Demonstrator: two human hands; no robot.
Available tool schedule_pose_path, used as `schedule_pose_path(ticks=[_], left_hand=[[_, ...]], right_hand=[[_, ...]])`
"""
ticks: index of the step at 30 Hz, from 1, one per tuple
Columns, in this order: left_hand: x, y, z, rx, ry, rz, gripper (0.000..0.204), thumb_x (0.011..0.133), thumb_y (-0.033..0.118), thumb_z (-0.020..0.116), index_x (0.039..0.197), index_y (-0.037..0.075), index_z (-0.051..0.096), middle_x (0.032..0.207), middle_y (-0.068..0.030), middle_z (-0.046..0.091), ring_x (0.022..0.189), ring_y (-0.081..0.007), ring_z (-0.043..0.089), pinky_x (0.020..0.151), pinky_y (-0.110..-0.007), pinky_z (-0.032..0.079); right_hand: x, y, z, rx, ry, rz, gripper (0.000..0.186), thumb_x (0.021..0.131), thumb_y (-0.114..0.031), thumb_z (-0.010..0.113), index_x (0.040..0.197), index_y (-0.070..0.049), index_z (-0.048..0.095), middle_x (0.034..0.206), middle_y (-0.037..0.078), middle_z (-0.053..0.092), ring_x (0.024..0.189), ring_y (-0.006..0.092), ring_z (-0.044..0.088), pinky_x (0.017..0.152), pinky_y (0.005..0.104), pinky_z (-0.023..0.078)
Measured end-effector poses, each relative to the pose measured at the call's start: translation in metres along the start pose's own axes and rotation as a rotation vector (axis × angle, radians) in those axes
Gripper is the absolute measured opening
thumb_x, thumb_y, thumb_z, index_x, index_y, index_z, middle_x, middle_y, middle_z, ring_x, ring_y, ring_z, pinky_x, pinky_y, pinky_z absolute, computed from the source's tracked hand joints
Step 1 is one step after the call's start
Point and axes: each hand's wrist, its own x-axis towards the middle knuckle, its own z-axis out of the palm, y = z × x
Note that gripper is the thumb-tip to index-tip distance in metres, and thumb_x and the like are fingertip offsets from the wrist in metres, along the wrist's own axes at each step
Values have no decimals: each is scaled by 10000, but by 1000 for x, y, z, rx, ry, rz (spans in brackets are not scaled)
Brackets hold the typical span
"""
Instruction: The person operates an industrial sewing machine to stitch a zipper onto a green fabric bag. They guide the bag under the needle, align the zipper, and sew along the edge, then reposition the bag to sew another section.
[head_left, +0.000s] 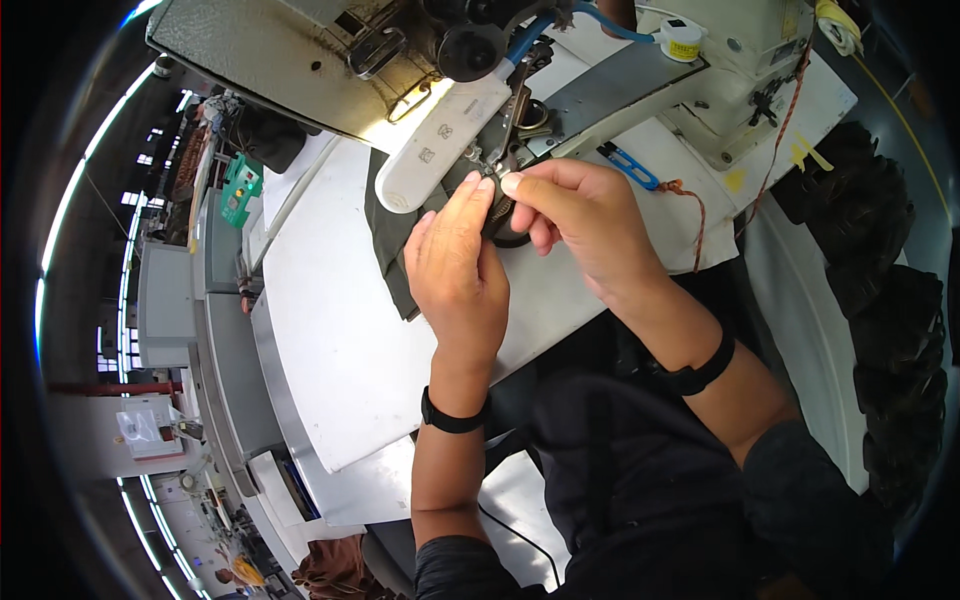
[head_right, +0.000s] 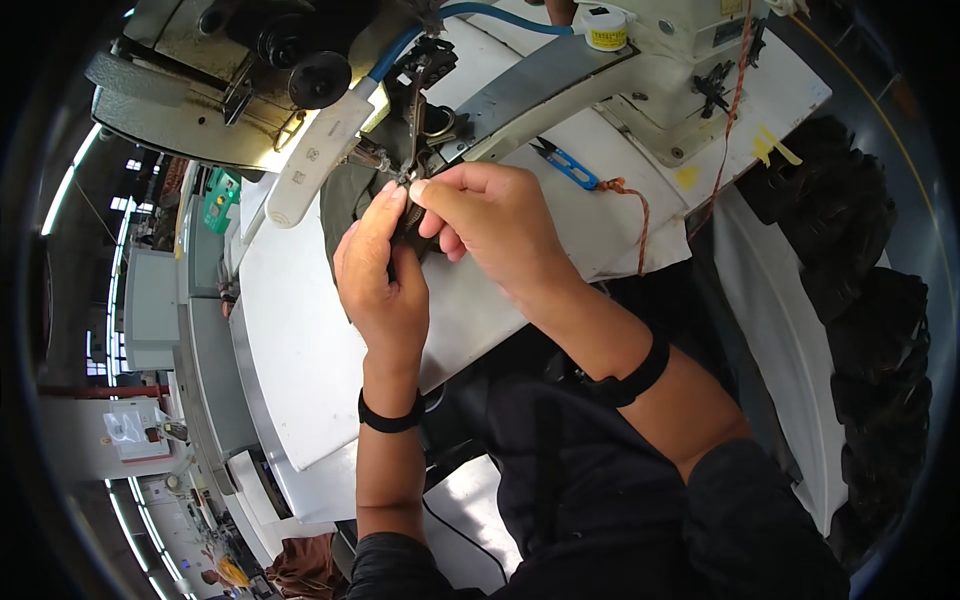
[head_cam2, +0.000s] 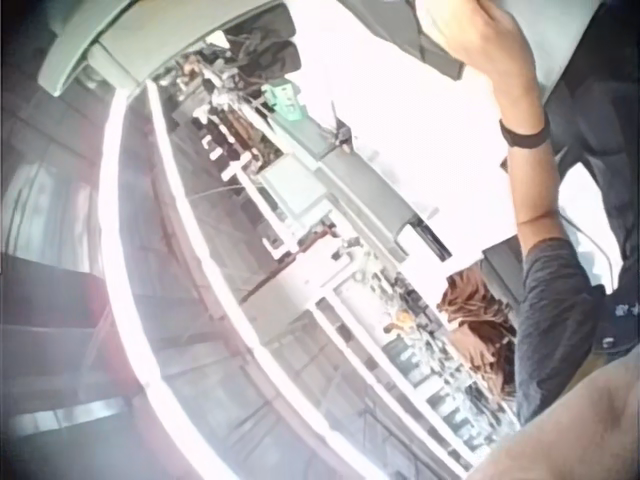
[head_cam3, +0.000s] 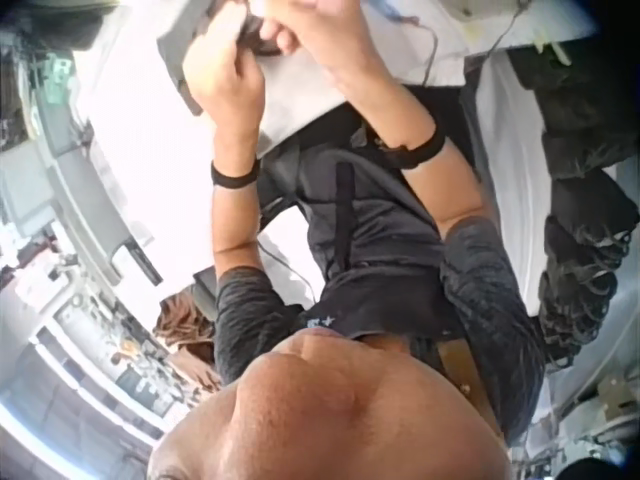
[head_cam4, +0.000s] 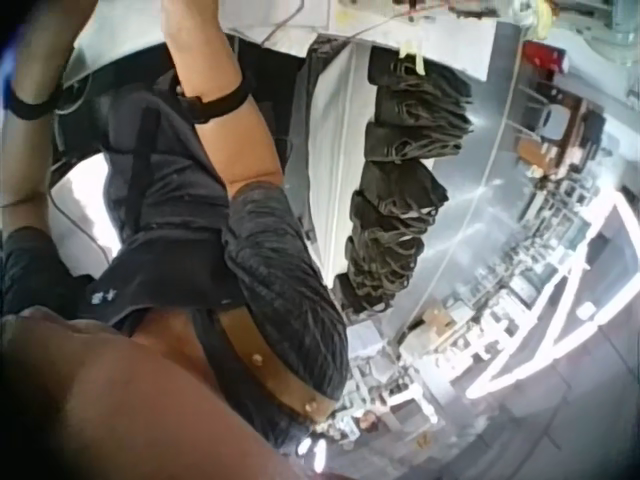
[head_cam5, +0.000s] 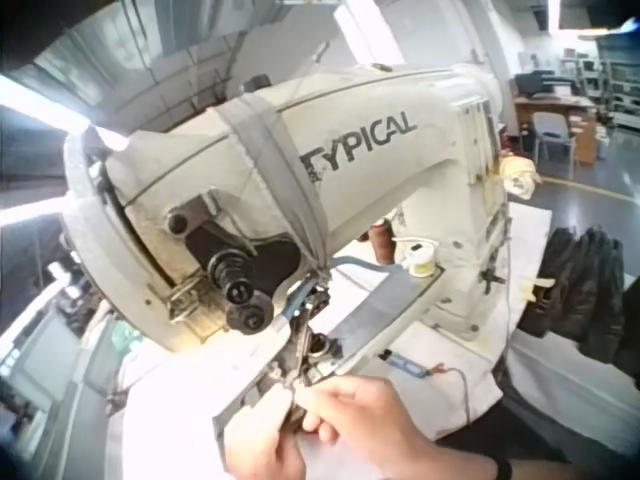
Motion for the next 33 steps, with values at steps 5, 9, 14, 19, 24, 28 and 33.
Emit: schedule_pose_path(ticks=[5, 9, 14, 19, 24, 28, 33], left_hand=[[-2, 2, 1, -13, 22, -59, 514, 824, -125, 588, 1277, 88, 707, 1309, -70, 731, 1196, -211, 685, 1046, -401, 456], [-1, 1, 2, -61, 28, -85, 498, 820, -127, 583, 1244, 91, 724, 1297, -67, 739, 1180, -207, 693, 1039, -392, 456], [1, 1, -1, -70, 17, -110, 488, 824, -128, 580, 1234, 91, 730, 1280, -67, 748, 1145, -205, 705, 1047, -386, 449], [6, 12, -6, -4, -27, -53, 503, 821, -164, 560, 1241, 59, 725, 1267, -110, 744, 1179, -260, 697, 1049, -380, 476], [3, 8, -5, 42, -9, -27, 490, 828, -114, 632, 1247, 118, 731, 1272, -45, 745, 1152, -167, 694, 1046, -382, 448], [2, 5, -6, 21, -7, -32, 482, 823, -111, 631, 1232, 119, 741, 1265, -48, 748, 1144, -171, 697, 1048, -382, 447], [1, 3, -7, 46, -25, -33, 488, 822, -111, 613, 1235, 114, 742, 1274, -56, 745, 1137, -186, 701, 1053, -399, 454]], right_hand=[[-3, 12, 10, 97, 77, 19, 191, 977, -215, 704, 919, -33, 715, 748, 35, 683, 558, 77, 567, 534, 236, 462], [-8, -6, 15, 172, 90, 47, 230, 985, -215, 677, 863, -21, 699, 715, 47, 678, 514, 89, 557, 511, 238, 453], [1, -2, 20, 69, 138, -14, 209, 977, -187, 695, 861, -14, 692, 713, 57, 694, 497, 87, 544, 476, 239, 434], [12, 22, 16, -551, 404, -666, 182, 907, -115, 744, 802, -50, 612, 570, 32, 630, 488, 110, 587, 489, 302, 461], [9, 16, 9, -502, 286, -408, 292, 946, -159, 670, 694, -30, 601, 545, 51, 615, 473, 125, 593, 488, 313, 457], [7, 6, 10, -386, 133, -172, 420, 989, -224, 603, 634, 0, 622, 564, 72, 641, 486, 110, 590, 495, 280, 460], [5, -1, 9, -214, 17, -77, 380, 988, -248, 653, 704, 3, 683, 631, 65, 682, 510, 96, 587, 508, 249, 464]])
